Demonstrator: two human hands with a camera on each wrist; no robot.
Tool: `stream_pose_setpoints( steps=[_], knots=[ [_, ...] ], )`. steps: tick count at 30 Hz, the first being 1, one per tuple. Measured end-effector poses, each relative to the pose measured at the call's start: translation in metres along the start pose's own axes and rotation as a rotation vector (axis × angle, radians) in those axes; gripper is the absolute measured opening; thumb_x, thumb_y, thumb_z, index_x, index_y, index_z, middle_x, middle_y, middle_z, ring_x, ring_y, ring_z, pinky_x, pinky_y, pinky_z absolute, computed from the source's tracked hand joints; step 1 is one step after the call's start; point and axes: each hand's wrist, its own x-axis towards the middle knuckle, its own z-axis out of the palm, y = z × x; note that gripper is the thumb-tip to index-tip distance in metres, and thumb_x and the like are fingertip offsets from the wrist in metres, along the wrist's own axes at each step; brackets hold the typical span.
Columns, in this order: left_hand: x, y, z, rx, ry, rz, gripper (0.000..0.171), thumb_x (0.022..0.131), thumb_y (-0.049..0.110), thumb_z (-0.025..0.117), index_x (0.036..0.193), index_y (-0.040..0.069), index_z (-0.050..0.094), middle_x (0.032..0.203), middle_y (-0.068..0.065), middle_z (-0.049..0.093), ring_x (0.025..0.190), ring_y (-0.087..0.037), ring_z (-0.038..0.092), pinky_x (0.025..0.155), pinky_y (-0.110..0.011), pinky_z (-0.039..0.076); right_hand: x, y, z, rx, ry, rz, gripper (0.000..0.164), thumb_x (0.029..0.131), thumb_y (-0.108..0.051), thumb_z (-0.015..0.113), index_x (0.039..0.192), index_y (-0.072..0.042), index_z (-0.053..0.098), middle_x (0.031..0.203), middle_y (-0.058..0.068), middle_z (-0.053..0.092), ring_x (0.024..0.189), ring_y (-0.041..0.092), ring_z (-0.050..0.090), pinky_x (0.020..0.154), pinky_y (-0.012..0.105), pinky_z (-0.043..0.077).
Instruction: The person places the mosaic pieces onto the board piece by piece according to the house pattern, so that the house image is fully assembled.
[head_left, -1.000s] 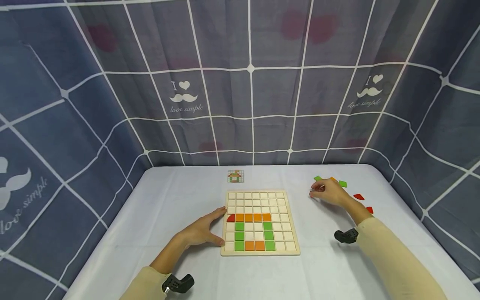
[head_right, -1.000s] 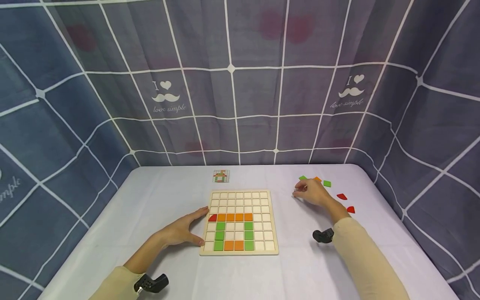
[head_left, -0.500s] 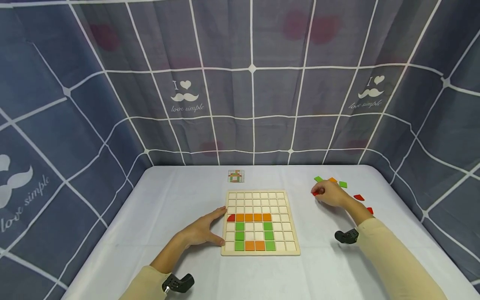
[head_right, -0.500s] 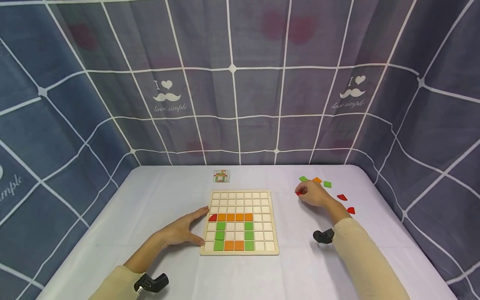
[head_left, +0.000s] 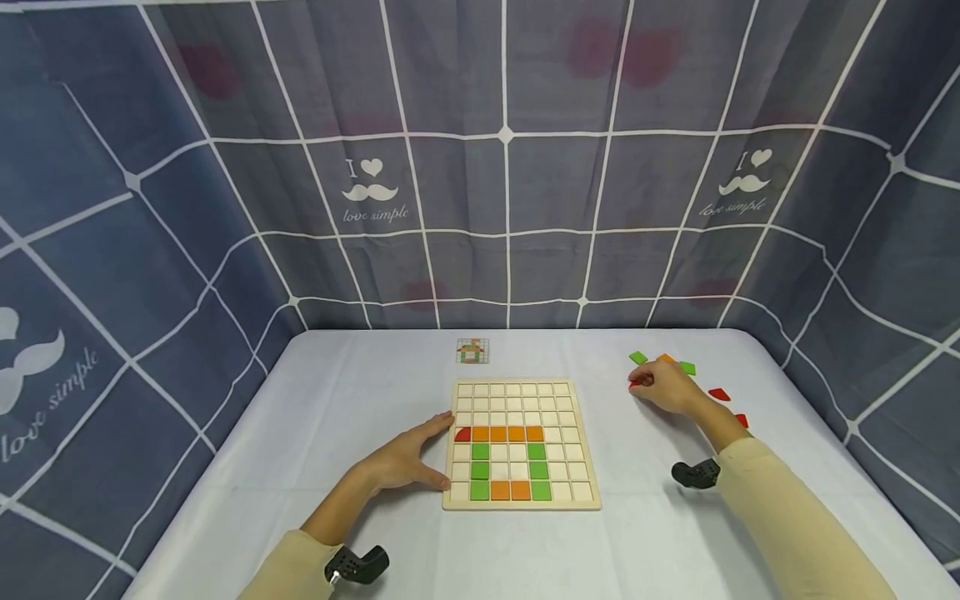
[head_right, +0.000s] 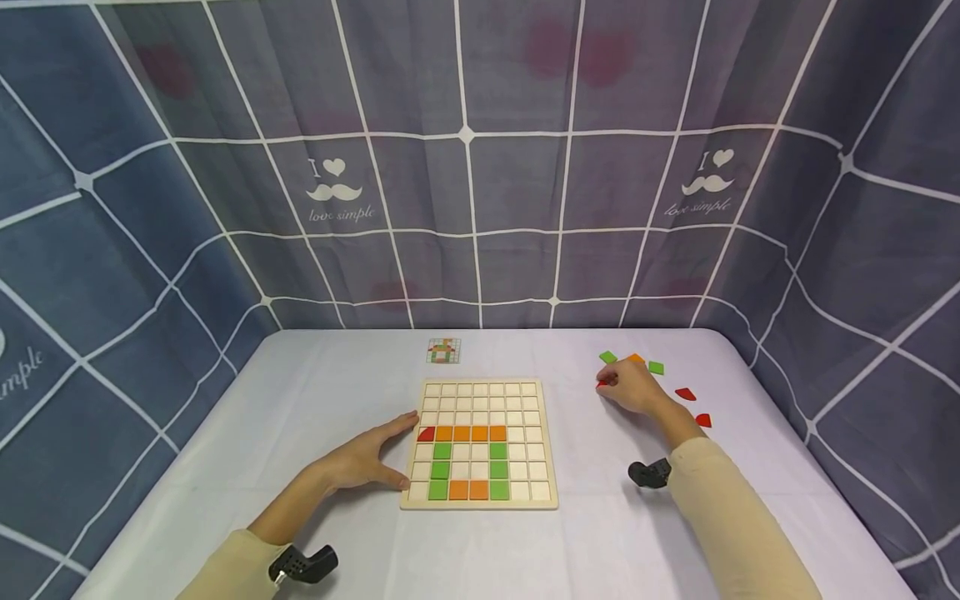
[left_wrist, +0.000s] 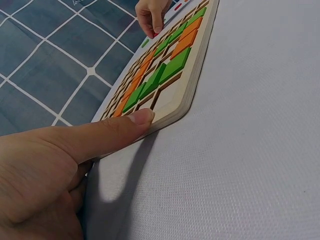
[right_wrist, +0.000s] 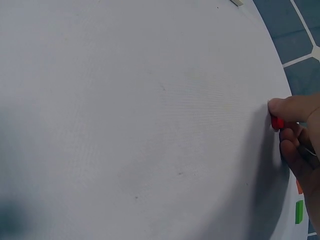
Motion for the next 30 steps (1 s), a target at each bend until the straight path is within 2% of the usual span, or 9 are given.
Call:
stream_pose_setpoints(
  steps=[7,13,22,30],
  knots=[
    [-0.001,0.003,0.0,-0.006,-0.002,-0.001,0.111,0.066,0.014,0.097,0.16,0.011,0.039,0.168,-0.007,0.028,0.155,-0.036,0.017,0.122,-0.061,0.013,0.0,-0.001,0.001,0.007,-0.002,0.025,0.019,0.087,-0.004,0.077,0.104,0.004,0.076,0.081,-0.001,0.064,0.077,0.018,0.054,0.071,0.035,0.048],
    [0.0,0.002,0.0,0.004,-0.007,-0.007,0.111,0.066,0.014,0.097,0.161,0.011,0.039,0.169,-0.007,0.027,0.155,-0.036,0.017,0.122,-0.06,0.013,0.003,-0.012,0.005,0.031,-0.017,-0.004,0.021,0.086,-0.004,0.078,0.106,0.003,0.076,0.081,-0.001,0.064,0.077,0.018,0.055,0.069,0.034,0.048],
    [0.0,0.0,-0.001,0.013,-0.004,0.002,0.111,0.067,0.015,0.097,0.161,0.01,0.039,0.169,-0.006,0.027,0.155,-0.036,0.016,0.122,-0.061,0.012,0.01,-0.055,0.019,0.047,-0.078,-0.192,0.024,0.082,-0.003,0.079,0.106,-0.001,0.078,0.086,-0.005,0.068,0.079,0.014,0.058,0.072,0.033,0.053],
    [-0.001,0.001,0.0,0.022,-0.005,0.01,0.111,0.067,0.015,0.097,0.161,0.01,0.038,0.168,-0.007,0.027,0.155,-0.035,0.017,0.122,-0.06,0.013,0.005,-0.091,0.038,0.124,-0.182,-0.36,0.02,0.086,-0.003,0.079,0.105,-0.003,0.078,0.095,-0.005,0.069,0.082,0.01,0.061,0.075,0.027,0.057]
  ],
)
